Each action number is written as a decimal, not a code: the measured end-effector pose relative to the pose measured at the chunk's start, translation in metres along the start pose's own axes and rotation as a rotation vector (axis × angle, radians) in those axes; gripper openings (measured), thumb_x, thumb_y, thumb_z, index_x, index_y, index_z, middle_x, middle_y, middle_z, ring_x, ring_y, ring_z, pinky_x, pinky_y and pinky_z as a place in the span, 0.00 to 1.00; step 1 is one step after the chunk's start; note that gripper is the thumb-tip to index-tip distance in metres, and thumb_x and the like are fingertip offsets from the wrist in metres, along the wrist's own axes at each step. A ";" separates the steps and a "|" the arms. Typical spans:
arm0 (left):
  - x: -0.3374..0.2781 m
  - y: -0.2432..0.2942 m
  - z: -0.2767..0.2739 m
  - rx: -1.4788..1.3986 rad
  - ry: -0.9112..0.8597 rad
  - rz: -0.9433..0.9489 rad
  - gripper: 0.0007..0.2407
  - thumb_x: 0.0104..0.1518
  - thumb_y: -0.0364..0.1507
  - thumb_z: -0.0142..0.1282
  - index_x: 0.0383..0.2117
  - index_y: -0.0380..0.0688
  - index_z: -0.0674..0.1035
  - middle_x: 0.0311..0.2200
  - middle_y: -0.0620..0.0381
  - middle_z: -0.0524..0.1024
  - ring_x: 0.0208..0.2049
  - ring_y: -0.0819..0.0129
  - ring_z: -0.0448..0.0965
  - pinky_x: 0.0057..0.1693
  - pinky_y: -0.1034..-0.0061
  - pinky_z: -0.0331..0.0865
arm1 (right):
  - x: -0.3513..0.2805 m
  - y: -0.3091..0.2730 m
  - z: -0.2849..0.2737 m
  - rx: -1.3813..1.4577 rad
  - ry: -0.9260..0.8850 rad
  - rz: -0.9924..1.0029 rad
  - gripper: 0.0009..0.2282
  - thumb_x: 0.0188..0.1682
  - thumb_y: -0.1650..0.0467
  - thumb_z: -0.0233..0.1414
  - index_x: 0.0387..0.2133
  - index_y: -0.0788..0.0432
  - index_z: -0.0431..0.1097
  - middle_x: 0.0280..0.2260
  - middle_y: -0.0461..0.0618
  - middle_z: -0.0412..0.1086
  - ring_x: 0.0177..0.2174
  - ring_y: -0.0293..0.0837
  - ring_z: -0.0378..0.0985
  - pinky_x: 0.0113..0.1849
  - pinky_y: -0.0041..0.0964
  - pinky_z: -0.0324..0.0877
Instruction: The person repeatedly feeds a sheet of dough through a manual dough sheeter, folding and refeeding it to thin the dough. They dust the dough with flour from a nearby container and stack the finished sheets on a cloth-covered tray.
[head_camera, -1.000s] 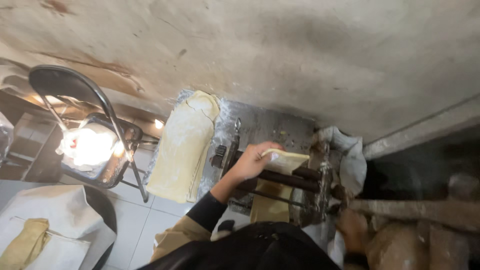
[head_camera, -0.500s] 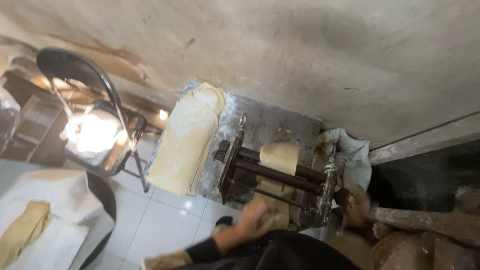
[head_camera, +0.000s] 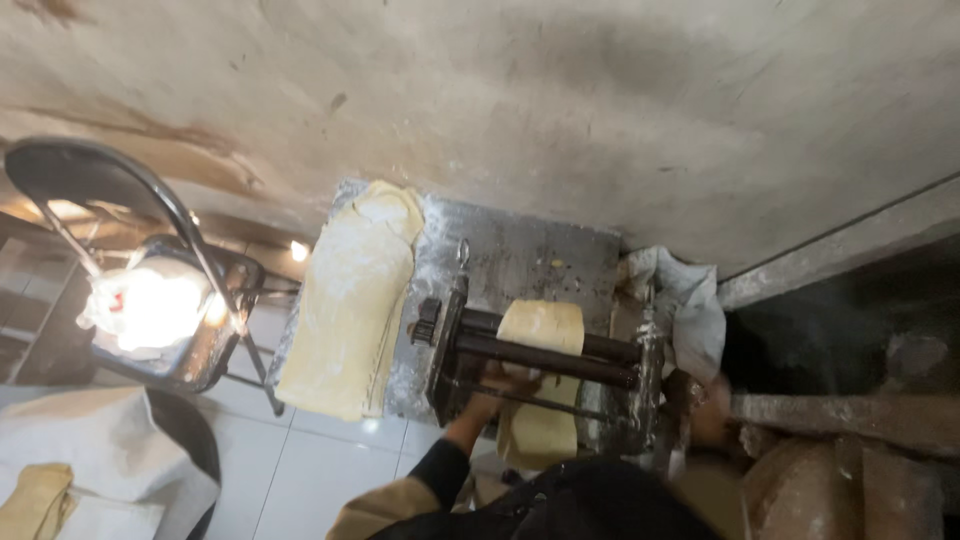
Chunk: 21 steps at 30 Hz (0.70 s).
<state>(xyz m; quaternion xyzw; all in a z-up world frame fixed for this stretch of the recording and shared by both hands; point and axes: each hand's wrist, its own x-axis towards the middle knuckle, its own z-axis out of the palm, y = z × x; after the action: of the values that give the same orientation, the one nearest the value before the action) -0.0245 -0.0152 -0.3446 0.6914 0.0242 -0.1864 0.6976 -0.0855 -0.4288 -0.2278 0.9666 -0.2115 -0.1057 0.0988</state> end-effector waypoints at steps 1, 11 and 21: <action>0.020 0.011 -0.010 -0.011 -0.065 0.010 0.19 0.50 0.31 0.68 0.45 0.35 0.77 0.40 0.50 0.81 0.41 0.63 0.81 0.47 0.70 0.76 | -0.010 -0.012 0.006 0.023 -0.077 -0.005 0.12 0.37 0.60 0.58 0.28 0.51 0.80 0.27 0.51 0.76 0.25 0.51 0.78 0.31 0.45 0.71; -0.064 0.054 -0.032 0.113 -0.380 0.102 0.11 0.64 0.31 0.58 0.45 0.36 0.82 0.36 0.58 0.83 0.37 0.75 0.79 0.45 0.75 0.73 | 0.168 0.012 -0.105 -0.055 0.399 0.072 0.10 0.44 0.62 0.57 0.27 0.56 0.79 0.28 0.54 0.76 0.27 0.53 0.79 0.35 0.46 0.71; -0.139 0.128 -0.051 0.302 -0.520 -0.264 0.10 0.63 0.32 0.56 0.39 0.38 0.83 0.24 0.53 0.79 0.24 0.71 0.76 0.34 0.71 0.71 | -0.107 0.040 0.012 0.237 -0.643 -0.017 0.16 0.44 0.58 0.56 0.42 0.46 0.81 0.36 0.50 0.83 0.38 0.49 0.86 0.44 0.46 0.79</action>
<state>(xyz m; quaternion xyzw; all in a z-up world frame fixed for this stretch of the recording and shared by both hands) -0.1047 0.0624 -0.1842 0.7072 -0.0934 -0.4471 0.5397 -0.1991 -0.4200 -0.2123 0.8902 -0.2347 -0.3806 -0.0868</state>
